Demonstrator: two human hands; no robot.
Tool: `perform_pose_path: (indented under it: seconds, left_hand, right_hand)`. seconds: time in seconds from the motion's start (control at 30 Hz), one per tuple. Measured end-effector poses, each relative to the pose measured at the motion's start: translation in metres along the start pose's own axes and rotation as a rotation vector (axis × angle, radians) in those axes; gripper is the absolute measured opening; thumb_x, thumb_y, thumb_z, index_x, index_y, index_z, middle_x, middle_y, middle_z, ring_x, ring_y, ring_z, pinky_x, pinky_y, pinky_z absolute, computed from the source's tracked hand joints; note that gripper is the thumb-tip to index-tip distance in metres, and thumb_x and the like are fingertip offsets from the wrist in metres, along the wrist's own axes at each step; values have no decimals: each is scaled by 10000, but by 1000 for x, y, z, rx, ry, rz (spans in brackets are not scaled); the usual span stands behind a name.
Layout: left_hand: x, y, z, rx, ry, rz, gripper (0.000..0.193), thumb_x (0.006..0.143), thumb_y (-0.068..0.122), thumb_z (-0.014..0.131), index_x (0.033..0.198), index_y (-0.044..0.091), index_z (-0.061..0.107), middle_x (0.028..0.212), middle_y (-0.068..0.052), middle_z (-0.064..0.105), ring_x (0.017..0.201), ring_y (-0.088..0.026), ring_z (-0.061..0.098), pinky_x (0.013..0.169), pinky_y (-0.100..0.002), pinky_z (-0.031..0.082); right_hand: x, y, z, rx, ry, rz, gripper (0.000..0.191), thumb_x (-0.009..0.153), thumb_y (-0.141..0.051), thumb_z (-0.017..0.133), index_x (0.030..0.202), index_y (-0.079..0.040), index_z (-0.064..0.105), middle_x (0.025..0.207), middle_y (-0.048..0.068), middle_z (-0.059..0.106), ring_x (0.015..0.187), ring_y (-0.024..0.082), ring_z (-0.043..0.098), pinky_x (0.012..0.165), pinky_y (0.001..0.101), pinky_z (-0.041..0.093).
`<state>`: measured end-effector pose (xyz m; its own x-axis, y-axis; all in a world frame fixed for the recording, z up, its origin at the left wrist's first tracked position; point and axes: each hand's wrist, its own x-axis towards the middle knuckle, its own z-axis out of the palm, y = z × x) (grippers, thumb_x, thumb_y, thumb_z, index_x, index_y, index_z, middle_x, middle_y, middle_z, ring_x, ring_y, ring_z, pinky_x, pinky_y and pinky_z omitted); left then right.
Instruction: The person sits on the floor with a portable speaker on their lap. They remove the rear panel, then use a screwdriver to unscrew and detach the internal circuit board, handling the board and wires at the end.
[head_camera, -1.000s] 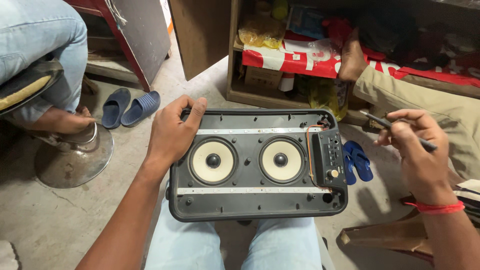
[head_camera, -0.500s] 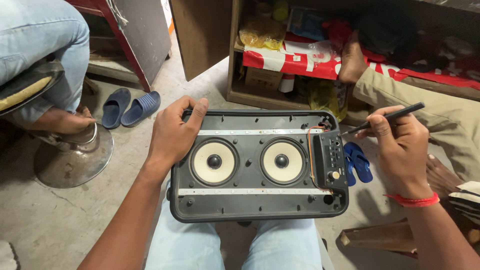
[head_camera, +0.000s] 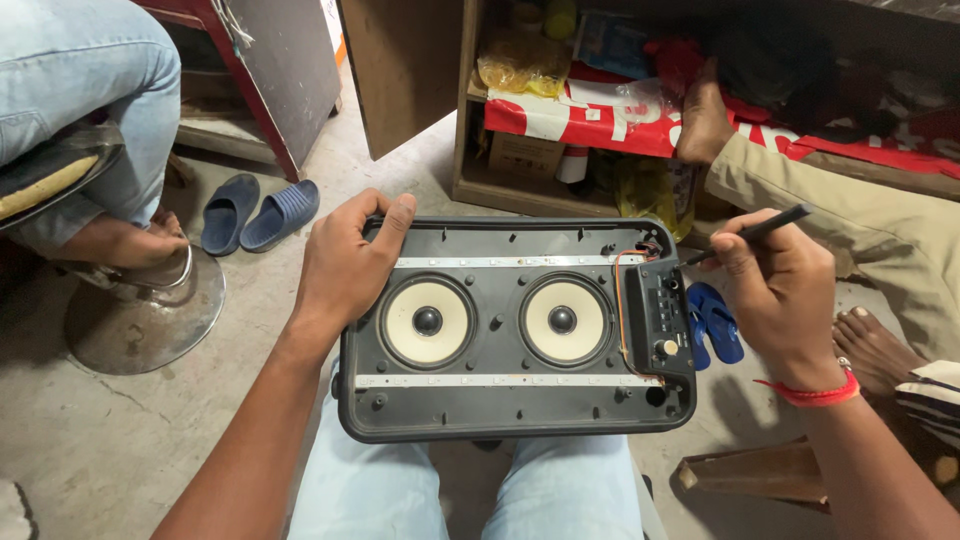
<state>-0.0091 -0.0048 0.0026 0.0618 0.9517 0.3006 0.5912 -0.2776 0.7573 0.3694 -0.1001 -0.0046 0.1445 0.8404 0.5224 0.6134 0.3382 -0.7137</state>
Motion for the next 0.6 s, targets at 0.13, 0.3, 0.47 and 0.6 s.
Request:
perform_pose_path:
  seconds: [0.13, 0.3, 0.47, 0.6]
  left_hand:
    - [-1, 1, -1, -8, -7, 9, 477, 994, 479, 601, 883, 26, 700, 672, -129, 667, 616, -235, 641, 623, -383, 494]
    - [0, 3, -4, 29, -19, 27, 444, 979, 464, 629, 906, 34, 708, 736, -153, 699, 673, -287, 684, 653, -407, 517]
    - [-2, 8, -4, 101, -29, 188, 386, 945, 418, 672, 997, 40, 730, 957, -171, 726, 850, -344, 700, 759, -443, 537]
    - [-3, 10, -3, 215, -97, 182, 374, 900, 419, 706, 1084, 100, 774, 989, -173, 696, 888, -369, 689, 787, -467, 535]
  right_hand:
    - [3, -10, 5, -239, 36, -18, 181, 1058, -114, 701, 1014, 57, 659, 819, 87, 631, 685, 166, 562, 655, 294, 456]
    - [5, -17, 13, -74, 48, -171, 232, 1077, -38, 696, 1247, 2, 544, 1042, 88, 664, 891, 143, 675, 779, 241, 552]
    - [4, -11, 17, 67, 141, -219, 707, 1017, 49, 676, 1529, -50, 199, 1066, 125, 650, 943, 154, 698, 854, 254, 591]
    - [1, -2, 18, 25, 168, -279, 502, 1128, 69, 681, 1500, -30, 358, 1092, 157, 665, 972, 187, 705, 873, 267, 611]
